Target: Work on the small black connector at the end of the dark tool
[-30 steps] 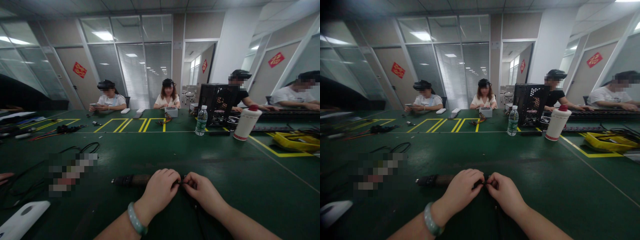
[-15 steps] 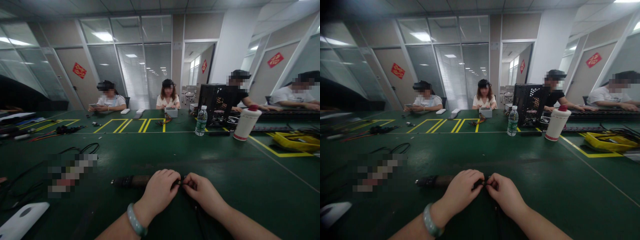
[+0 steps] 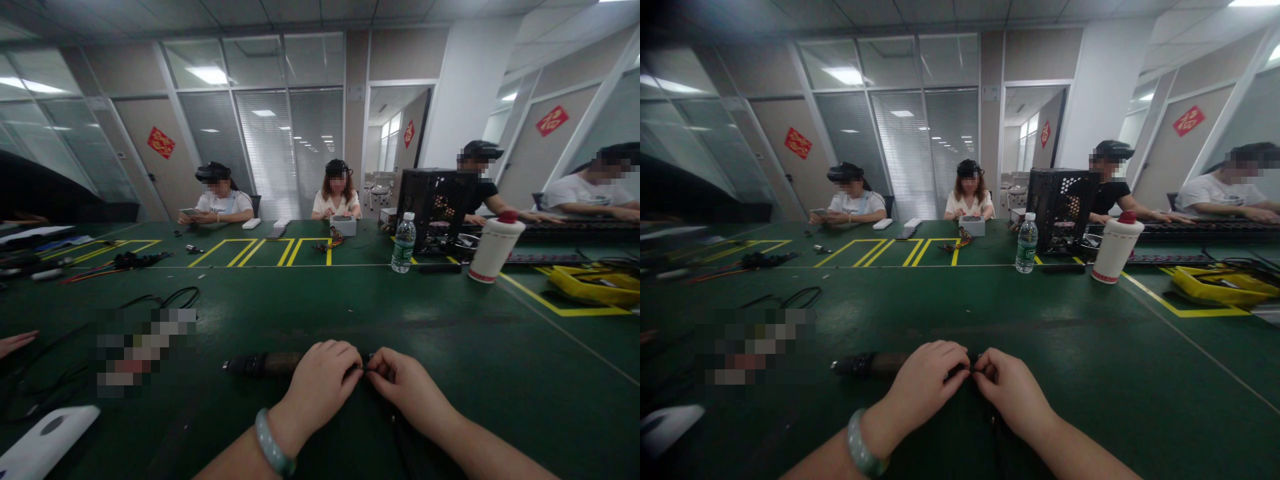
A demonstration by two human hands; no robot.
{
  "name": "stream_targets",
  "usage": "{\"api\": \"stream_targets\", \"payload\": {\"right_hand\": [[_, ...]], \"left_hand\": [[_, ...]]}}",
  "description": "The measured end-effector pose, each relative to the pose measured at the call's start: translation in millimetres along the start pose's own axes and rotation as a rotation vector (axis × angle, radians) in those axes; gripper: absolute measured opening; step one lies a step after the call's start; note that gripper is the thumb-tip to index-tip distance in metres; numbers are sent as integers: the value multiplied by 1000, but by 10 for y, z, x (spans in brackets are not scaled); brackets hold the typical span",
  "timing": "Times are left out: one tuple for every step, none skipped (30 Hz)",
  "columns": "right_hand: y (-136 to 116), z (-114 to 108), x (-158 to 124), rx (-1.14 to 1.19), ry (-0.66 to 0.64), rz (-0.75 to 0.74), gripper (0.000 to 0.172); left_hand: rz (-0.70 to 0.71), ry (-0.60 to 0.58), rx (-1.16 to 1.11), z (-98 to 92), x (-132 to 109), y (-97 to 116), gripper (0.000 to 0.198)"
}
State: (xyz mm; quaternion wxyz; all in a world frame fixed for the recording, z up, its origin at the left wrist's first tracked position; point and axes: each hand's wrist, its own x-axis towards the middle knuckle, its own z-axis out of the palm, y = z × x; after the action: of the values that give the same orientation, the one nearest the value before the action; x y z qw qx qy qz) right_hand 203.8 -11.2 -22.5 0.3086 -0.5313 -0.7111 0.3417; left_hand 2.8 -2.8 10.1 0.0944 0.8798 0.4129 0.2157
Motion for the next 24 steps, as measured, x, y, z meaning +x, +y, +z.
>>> {"api": "stream_targets", "payload": {"right_hand": [[1,1,1,0,-2,2,2],[4,3,2,2,-4,5,2],[8,6,3,5,-5,7,2],[14,10,4,7,-2,7,2],[21,14,5,8,0,5,3],[26,17,6,7,2,2,3],[30,20,6,5,4,-2,3],[32,21,6,4,3,-4,4],[31,21,5,4,2,-6,4],[26,18,4,6,-1,-4,4],[20,14,3,10,-4,-2,3],[12,9,1,14,-7,0,3],[5,4,-1,18,-10,2,3],[-1,-1,-4,19,-14,3,3],[-5,-5,-6,19,-15,2,3],[-5,-7,-8,18,-17,1,3],[-4,-8,-9,18,-14,-1,3],[0,-8,-9,19,-13,-3,3],[4,-6,-8,22,-11,-5,3],[8,-3,-6,25,-10,-7,3],[10,0,-4,28,-10,-7,3],[10,1,-3,29,-10,-7,3],[6,1,-2,29,-11,-6,3],[0,0,-2,26,-12,-5,3]], "left_hand": [[-2,2,2,-2,1,3,7],[-5,3,5,-3,2,6,9],[-7,3,10,-5,3,8,9],[-9,2,14,-6,4,10,9],[-9,1,17,-6,4,11,8],[-9,-1,18,-5,3,11,7],[-8,-3,16,-3,2,11,7],[-8,-3,12,0,0,10,9],[-8,-1,7,3,-2,8,11],[-10,3,1,7,-4,7,14],[-14,8,-3,10,-5,6,17],[-18,11,-5,13,-6,4,19],[-23,14,-6,14,-6,3,20],[-26,14,-6,14,-5,2,20],[-27,12,-6,13,-3,1,19],[-25,8,-5,12,-2,1,17],[-22,4,-5,10,0,1,14],[-19,1,-6,8,1,2,12],[-19,-1,-7,6,1,4,10],[-20,-2,-8,5,1,6,10],[-23,-2,-9,4,1,8,11],[-27,-2,-9,2,0,10,14],[-31,-3,-7,0,-1,12,17],[-33,-6,-5,-4,-2,15,18]]}}
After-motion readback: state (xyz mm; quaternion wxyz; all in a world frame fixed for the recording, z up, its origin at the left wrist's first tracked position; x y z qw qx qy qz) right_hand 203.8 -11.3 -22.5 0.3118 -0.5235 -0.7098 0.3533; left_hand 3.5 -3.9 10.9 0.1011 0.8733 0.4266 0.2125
